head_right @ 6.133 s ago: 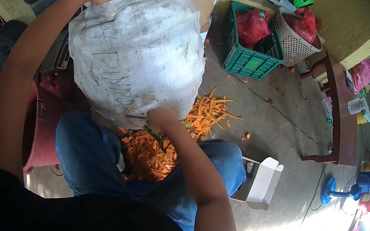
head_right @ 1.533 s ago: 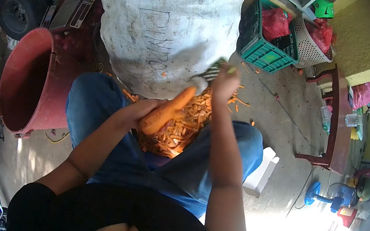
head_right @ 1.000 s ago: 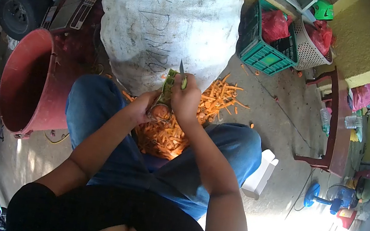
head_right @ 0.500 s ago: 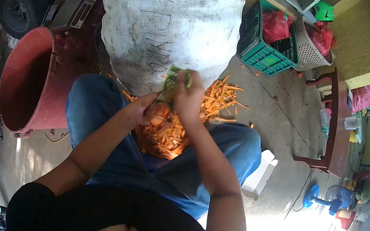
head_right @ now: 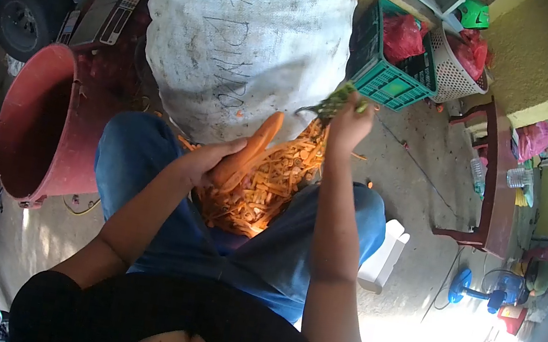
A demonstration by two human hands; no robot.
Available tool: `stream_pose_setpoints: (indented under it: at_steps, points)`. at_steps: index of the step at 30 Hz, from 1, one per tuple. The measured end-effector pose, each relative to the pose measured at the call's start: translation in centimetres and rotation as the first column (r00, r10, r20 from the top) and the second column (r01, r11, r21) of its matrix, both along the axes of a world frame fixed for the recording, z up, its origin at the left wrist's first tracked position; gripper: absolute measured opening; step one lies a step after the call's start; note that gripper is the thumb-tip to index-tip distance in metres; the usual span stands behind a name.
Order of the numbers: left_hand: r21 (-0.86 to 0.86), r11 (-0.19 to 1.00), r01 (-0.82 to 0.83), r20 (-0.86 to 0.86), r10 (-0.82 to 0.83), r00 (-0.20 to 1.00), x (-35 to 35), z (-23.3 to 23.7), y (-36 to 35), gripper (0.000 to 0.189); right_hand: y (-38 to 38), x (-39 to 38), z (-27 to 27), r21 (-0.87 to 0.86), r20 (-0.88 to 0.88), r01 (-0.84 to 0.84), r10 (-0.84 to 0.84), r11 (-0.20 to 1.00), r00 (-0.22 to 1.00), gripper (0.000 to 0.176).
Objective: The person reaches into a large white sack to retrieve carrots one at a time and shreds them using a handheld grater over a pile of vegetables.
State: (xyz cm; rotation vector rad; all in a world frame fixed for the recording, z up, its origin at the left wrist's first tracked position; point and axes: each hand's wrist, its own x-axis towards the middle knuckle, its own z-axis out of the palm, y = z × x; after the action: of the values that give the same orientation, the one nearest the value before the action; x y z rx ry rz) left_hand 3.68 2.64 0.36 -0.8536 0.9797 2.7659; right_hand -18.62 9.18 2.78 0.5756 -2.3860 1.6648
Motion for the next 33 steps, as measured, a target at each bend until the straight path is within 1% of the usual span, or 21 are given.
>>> stream_pose_setpoints:
  at_steps: [1,2,3,4,5,6,7,8,10,12,17,19,20,21,22,23,25,27,29,32,33]
  points:
    - [0.006,1.0,-0.02,-0.036,0.02,0.999,0.0,1.1,0.0,0.035,-0.3,2.2,1.2,-0.081,0.198,-0.136,0.15,0.987,0.969,0.022]
    - [0.005,1.0,-0.024,-0.035,0.024,0.999,-0.2,0.6,-0.3,0.035,-0.7,3.0,-0.8,-0.128,0.059,-0.232,0.241,0.964,0.969,0.023]
    - [0.063,0.996,-0.067,-0.021,0.068,0.997,-0.4,-0.4,-0.5,0.034,-1.0,5.1,-0.9,-0.106,0.121,-0.276,0.288,0.955,0.95,0.022]
    - [0.12,0.987,-0.109,-0.005,0.11,0.994,-0.6,-1.2,-0.7,0.033,-0.8,7.8,0.8,-0.099,0.248,-0.361,0.374,0.927,0.893,0.02]
    - [0.12,0.987,-0.108,-0.003,0.109,0.994,-0.6,-1.6,-0.7,0.033,-0.8,9.4,0.8,-0.054,0.158,-0.45,0.453,0.891,0.877,0.018]
    - [0.196,0.969,-0.147,-0.006,0.151,0.988,-0.7,-1.9,-0.8,0.03,-1.0,10.1,0.2,-0.016,0.044,-0.495,0.495,0.869,0.868,0.018]
    - [0.271,0.945,-0.186,-0.006,0.195,0.981,-0.7,-2.0,-0.9,0.028,-1.0,10.8,0.1,0.006,0.052,-0.5,0.499,0.866,0.865,0.017]
    - [0.27,0.944,-0.188,-0.006,0.197,0.98,-0.7,-1.9,-0.8,0.028,-1.0,11.2,0.2,0.029,0.059,-0.506,0.504,0.862,0.862,0.016]
    - [0.335,0.904,-0.265,-0.043,0.296,0.954,-0.7,-1.8,-0.4,0.025,-0.8,11.4,0.1,0.018,0.094,-0.51,0.507,0.86,0.857,0.017]
    - [0.321,0.922,-0.219,-0.052,0.248,0.967,-0.7,-2.2,-0.4,0.029,-0.8,11.3,0.0,0.008,0.13,-0.513,0.508,0.858,0.852,0.019]
    - [0.262,0.958,-0.116,-0.071,0.139,0.988,-0.6,-3.5,-0.6,0.033,-0.7,11.0,-0.5,0.07,0.04,-0.449,0.448,0.891,0.893,0.019]
    - [0.227,0.971,-0.07,-0.18,0.113,0.977,-0.5,-3.7,-0.6,0.032,-0.6,11.1,-0.1,0.054,0.074,-0.461,0.457,0.886,0.886,0.019]
    - [0.228,0.971,-0.073,-0.178,0.116,0.977,-0.5,-3.6,-0.5,0.032,-0.7,11.2,0.1,0.035,0.104,-0.472,0.466,0.881,0.878,0.018]
    - [0.294,0.947,-0.126,-0.151,0.176,0.973,-0.6,-3.3,-0.5,0.03,-0.8,11.1,-0.2,0.035,0.104,-0.475,0.469,0.88,0.877,0.018]
    - [0.357,0.917,-0.177,-0.12,0.233,0.965,-0.6,-3.1,-0.5,0.027,-0.9,11.0,-0.8,0.044,0.022,-0.482,0.481,0.875,0.876,0.018]
    - [0.358,0.917,-0.176,-0.12,0.232,0.965,-0.6,-2.9,-0.4,0.027,-0.9,10.9,-1.2,0.054,-0.059,-0.486,0.488,0.872,0.871,0.018]
    - [0.401,0.884,-0.242,-0.042,0.282,0.959,-0.7,-2.6,-0.3,0.028,-0.9,10.9,-1.3,0.058,-0.076,-0.48,0.484,0.875,0.872,0.018]
    - [0.391,0.887,-0.246,-0.054,0.289,0.956,-0.7,-2.7,-0.3,0.029,-1.0,11.1,-1.2,0.061,-0.092,-0.48,0.483,0.875,0.871,0.017]
    - [0.382,0.89,-0.25,-0.066,0.296,0.953,-0.6,-2.7,-0.1,0.029,-0.8,11.4,-0.4,0.055,0.018,-0.48,0.48,0.875,0.877,0.017]
    - [0.409,0.881,-0.238,-0.066,0.289,0.955,-0.3,-2.6,0.0,0.029,-0.8,11.4,-0.5,0.04,-0.043,-0.479,0.48,0.877,0.876,0.017]
    - [0.372,0.907,-0.198,-0.105,0.253,0.962,-0.3,-2.9,0.0,0.03,-0.8,11.4,-0.6,0.04,-0.042,-0.48,0.481,0.876,0.875,0.017]
